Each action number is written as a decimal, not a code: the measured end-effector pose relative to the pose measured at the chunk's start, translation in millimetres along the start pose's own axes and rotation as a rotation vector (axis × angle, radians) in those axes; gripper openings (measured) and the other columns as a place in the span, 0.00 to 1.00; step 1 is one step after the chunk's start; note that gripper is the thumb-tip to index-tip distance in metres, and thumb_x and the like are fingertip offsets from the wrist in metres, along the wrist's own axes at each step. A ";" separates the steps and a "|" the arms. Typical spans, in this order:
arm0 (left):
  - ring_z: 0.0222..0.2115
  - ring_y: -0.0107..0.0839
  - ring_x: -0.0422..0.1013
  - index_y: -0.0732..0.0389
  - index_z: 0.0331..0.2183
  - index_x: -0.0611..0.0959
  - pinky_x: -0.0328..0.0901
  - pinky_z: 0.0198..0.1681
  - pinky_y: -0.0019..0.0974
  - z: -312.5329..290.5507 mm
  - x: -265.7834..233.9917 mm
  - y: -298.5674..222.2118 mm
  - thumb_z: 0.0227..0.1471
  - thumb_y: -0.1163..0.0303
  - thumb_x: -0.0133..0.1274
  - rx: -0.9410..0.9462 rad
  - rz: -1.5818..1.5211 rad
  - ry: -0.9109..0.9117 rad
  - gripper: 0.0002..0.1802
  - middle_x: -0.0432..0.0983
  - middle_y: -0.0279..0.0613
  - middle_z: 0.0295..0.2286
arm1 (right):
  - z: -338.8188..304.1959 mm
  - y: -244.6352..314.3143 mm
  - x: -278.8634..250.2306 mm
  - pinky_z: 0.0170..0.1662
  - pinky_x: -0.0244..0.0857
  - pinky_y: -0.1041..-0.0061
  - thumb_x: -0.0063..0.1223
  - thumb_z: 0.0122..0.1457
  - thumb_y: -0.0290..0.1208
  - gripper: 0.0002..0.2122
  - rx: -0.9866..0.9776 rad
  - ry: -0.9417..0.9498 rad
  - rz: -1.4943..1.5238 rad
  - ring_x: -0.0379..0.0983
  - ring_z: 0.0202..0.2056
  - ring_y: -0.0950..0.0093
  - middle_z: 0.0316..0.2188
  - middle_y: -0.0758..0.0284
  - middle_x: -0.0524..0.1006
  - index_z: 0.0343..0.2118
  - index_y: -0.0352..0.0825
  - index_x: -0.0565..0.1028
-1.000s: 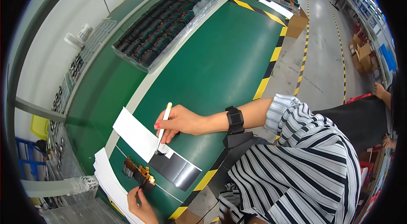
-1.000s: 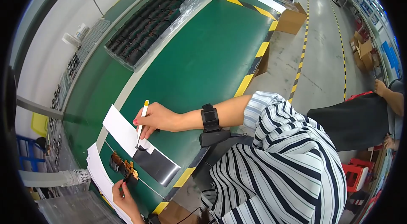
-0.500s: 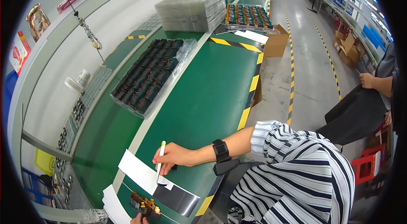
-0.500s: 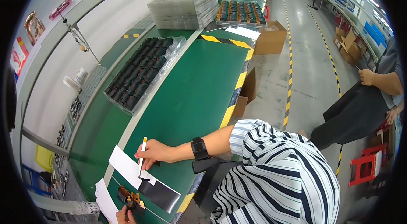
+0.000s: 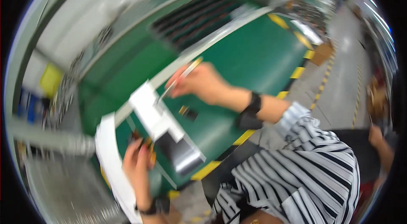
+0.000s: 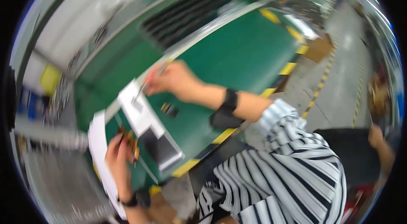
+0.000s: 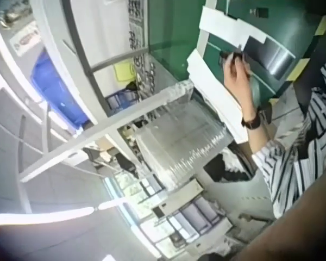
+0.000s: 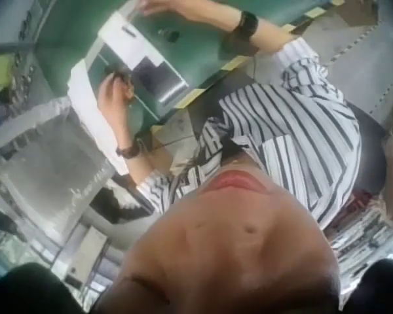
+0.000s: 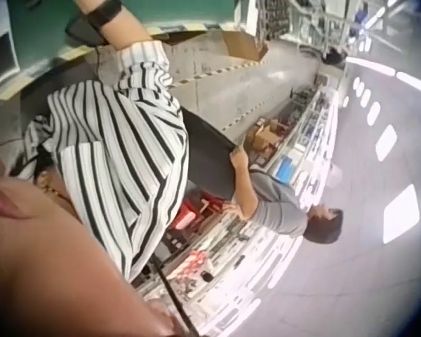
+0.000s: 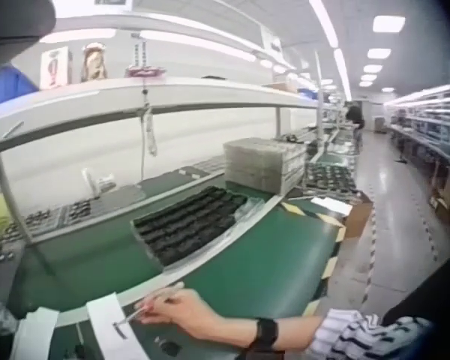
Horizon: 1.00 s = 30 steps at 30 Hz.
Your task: The person picks up a small electronic component and uses tweezers to peel a black adhesive strip from a white backing sheet. They apply the strip to the component, press it down, and then set the finished piece aside on the green work surface.
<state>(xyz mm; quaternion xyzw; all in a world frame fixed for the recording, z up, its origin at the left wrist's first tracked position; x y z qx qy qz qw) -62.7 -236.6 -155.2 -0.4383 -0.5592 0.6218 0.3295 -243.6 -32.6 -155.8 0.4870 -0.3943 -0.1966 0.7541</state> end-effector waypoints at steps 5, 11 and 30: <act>0.14 0.21 0.62 0.68 0.36 0.74 0.56 0.17 0.22 34.8 33.8 16.2 0.48 0.76 0.46 -0.127 -0.324 0.098 0.10 0.66 0.35 0.18 | 2.1 -1.1 1.6 0.37 0.69 0.74 0.45 0.54 0.27 0.06 -0.054 -0.015 0.098 0.72 0.32 0.69 0.31 0.58 0.72 0.33 0.30 0.67; 0.14 0.20 0.61 0.68 0.37 0.73 0.57 0.18 0.22 29.4 30.4 32.2 0.47 0.77 0.47 -0.239 -0.486 0.073 0.12 0.66 0.34 0.18 | -18.0 -14.1 13.7 0.33 0.70 0.75 0.43 0.55 0.26 0.06 -0.077 0.056 -0.009 0.73 0.31 0.67 0.30 0.55 0.72 0.34 0.32 0.63; 0.14 0.20 0.62 0.67 0.37 0.74 0.58 0.17 0.21 23.3 35.6 33.7 0.46 0.77 0.48 -0.299 -0.588 0.155 0.12 0.66 0.33 0.17 | -28.3 -33.5 19.7 0.32 0.71 0.77 0.42 0.55 0.26 0.05 0.077 0.013 -0.174 0.74 0.28 0.67 0.31 0.52 0.72 0.33 0.33 0.62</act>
Point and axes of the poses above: each hand's wrist, its own z-axis towards the middle knuckle, its own x-axis out of the palm, y = z × x, the point moved 1 cm from there along z, towards the middle knuckle
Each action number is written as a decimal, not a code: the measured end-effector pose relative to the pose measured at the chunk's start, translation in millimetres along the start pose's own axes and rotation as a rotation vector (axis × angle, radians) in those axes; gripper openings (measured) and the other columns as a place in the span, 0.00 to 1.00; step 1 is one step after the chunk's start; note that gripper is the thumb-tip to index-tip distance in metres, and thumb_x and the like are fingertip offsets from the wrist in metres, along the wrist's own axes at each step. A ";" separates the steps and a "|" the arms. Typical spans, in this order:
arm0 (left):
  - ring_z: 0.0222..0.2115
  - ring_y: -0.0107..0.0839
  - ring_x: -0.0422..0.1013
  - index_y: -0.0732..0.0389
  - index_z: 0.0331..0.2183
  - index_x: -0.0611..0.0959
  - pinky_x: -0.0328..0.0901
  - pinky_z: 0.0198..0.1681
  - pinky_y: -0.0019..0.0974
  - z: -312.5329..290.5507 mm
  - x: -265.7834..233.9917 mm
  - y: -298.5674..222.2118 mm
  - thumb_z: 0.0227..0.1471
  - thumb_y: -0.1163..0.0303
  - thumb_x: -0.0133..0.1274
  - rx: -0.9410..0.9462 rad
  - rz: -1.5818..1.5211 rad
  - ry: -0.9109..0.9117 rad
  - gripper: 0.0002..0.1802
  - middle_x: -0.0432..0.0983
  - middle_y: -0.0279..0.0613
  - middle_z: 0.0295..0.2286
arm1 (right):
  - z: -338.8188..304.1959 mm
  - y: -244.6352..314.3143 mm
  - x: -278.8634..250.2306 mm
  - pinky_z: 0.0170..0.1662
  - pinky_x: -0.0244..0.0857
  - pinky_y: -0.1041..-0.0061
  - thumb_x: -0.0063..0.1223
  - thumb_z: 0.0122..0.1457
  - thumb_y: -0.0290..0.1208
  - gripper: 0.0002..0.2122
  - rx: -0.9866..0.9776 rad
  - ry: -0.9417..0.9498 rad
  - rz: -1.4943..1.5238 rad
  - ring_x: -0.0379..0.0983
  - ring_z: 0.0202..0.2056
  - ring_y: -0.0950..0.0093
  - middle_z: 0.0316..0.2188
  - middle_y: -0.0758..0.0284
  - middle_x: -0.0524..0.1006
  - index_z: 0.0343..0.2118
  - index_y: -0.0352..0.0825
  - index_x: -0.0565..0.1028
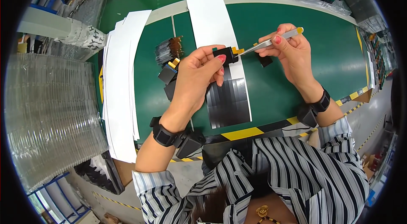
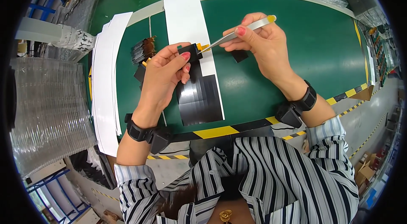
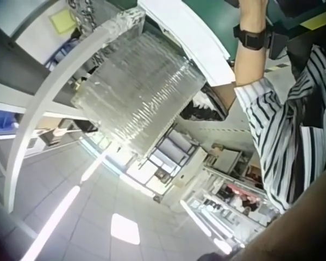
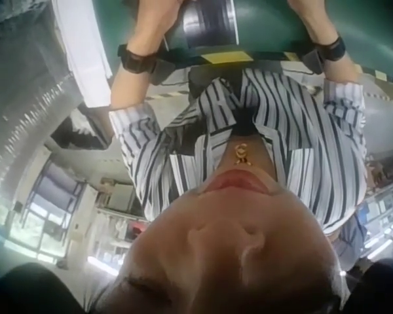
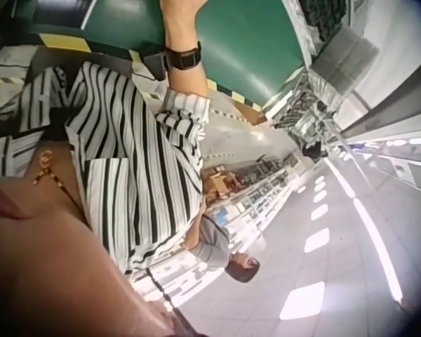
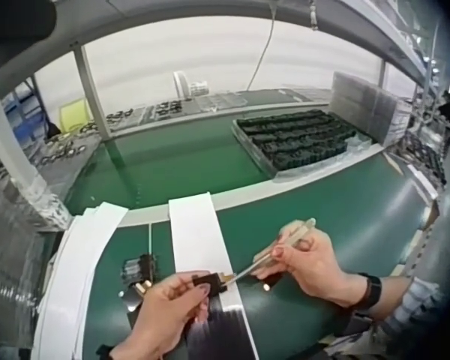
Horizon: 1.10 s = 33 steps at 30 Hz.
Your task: The person picks up a small electronic component and uses tweezers to peel a black adhesive strip from a white backing sheet. They apply the strip to the component, press it down, and then set the finished piece aside on the green work surface.
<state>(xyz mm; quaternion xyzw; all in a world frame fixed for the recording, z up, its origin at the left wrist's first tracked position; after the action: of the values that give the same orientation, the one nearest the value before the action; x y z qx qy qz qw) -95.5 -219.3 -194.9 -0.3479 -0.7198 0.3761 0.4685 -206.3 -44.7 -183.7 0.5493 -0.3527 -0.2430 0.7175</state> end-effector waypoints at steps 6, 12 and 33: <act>0.14 0.19 0.62 0.67 0.36 0.74 0.58 0.17 0.21 0.6 -0.3 1.7 0.46 0.76 0.48 -0.006 0.004 0.023 0.12 0.66 0.33 0.16 | 0.9 -2.1 -2.1 0.33 0.71 0.77 0.42 0.56 0.27 0.05 -0.007 -0.024 -0.033 0.74 0.28 0.67 0.31 0.53 0.72 0.33 0.33 0.62; 0.14 0.19 0.62 0.67 0.36 0.74 0.57 0.17 0.21 1.5 -2.0 1.3 0.46 0.76 0.48 0.001 -0.029 -0.003 0.12 0.66 0.33 0.16 | -1.9 4.0 -4.7 0.33 0.70 0.78 0.42 0.56 0.27 0.06 0.009 0.116 0.101 0.74 0.28 0.68 0.30 0.54 0.72 0.33 0.33 0.62; 0.14 0.19 0.60 0.67 0.36 0.74 0.56 0.17 0.21 -1.7 2.3 0.6 0.46 0.76 0.47 -0.038 0.020 0.040 0.11 0.66 0.33 0.17 | 2.5 -2.5 -5.3 0.33 0.70 0.78 0.42 0.56 0.27 0.05 0.023 -0.011 0.016 0.74 0.30 0.68 0.31 0.54 0.72 0.31 0.33 0.62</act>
<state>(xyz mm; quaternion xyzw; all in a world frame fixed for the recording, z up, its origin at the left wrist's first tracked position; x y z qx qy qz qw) -94.5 -216.7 -194.0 -0.3714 -0.7137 0.3603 0.4721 -211.5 -43.1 -187.0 0.5533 -0.3638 -0.2360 0.7112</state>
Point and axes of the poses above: each hand's wrist, its own z-axis towards the middle knuckle, its own x-axis out of the palm, y = z × x, the point moved 1 cm from there along z, towards the middle knuckle
